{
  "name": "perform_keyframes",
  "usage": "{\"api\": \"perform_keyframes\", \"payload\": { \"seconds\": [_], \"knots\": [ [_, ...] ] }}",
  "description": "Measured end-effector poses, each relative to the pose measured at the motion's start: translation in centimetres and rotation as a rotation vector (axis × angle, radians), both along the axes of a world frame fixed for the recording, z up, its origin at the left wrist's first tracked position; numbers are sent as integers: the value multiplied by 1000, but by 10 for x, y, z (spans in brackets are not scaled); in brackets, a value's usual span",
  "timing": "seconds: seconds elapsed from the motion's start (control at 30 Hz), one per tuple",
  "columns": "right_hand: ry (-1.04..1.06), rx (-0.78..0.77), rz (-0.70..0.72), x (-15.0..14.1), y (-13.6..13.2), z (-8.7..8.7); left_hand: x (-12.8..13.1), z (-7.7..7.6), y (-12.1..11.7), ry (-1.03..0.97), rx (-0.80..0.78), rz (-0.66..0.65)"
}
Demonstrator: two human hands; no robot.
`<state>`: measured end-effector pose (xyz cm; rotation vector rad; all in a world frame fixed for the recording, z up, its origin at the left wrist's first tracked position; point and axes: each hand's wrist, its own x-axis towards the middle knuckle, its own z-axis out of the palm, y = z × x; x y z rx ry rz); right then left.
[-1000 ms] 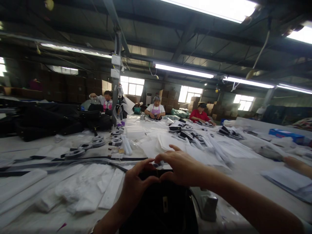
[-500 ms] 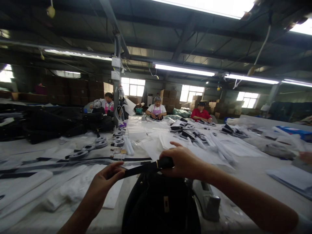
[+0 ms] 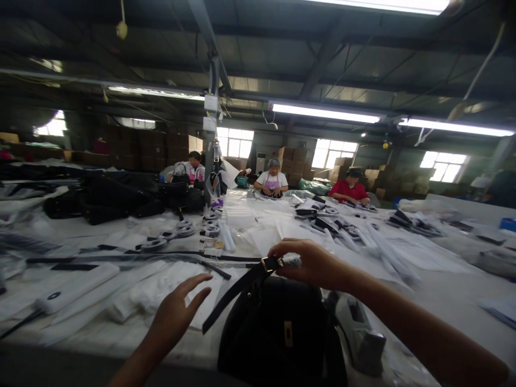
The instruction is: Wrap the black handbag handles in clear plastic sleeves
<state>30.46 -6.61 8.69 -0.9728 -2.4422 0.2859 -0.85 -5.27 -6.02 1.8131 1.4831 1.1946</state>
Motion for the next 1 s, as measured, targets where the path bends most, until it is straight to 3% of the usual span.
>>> {"api": "perform_keyframes", "payload": {
  "seconds": [0.1, 0.2, 0.27, 0.37, 0.4, 0.47, 0.53, 0.6, 0.67, 0.77, 0.87, 1.0],
  "knots": [
    [13, 87, 10, -5, 1, -1, 40, 33, 2, -30, 99, -306],
    [33, 266, -66, -5, -3, -6, 74, 59, 5, -150, 88, -604],
    [82, 410, -172, 0, -14, -13, 87, 65, 6, -226, 10, -677],
    [261, 523, -346, 7, -38, -33, 94, 61, 8, -390, -122, -651],
    [313, 468, -392, 8, -45, -41, 95, 59, 8, -443, -155, -643],
    [390, 179, -429, 7, -52, -56, 98, 54, 8, -514, -199, -658],
    [512, -227, -374, 2, -49, -65, 102, 53, 6, -529, -215, -694],
    [762, -503, -273, -2, -37, -68, 108, 54, 4, -493, -210, -709],
    [1034, -574, -255, -3, -21, -67, 112, 55, 3, -439, -196, -692],
    [1260, -515, -405, 3, -1, -63, 113, 54, 6, -394, -189, -671],
    [1305, -515, -449, 10, 6, -66, 110, 50, 11, -386, -203, -678],
    [1296, -565, -336, 8, -5, -73, 111, 44, 13, -357, -157, -655]
  ]
}}
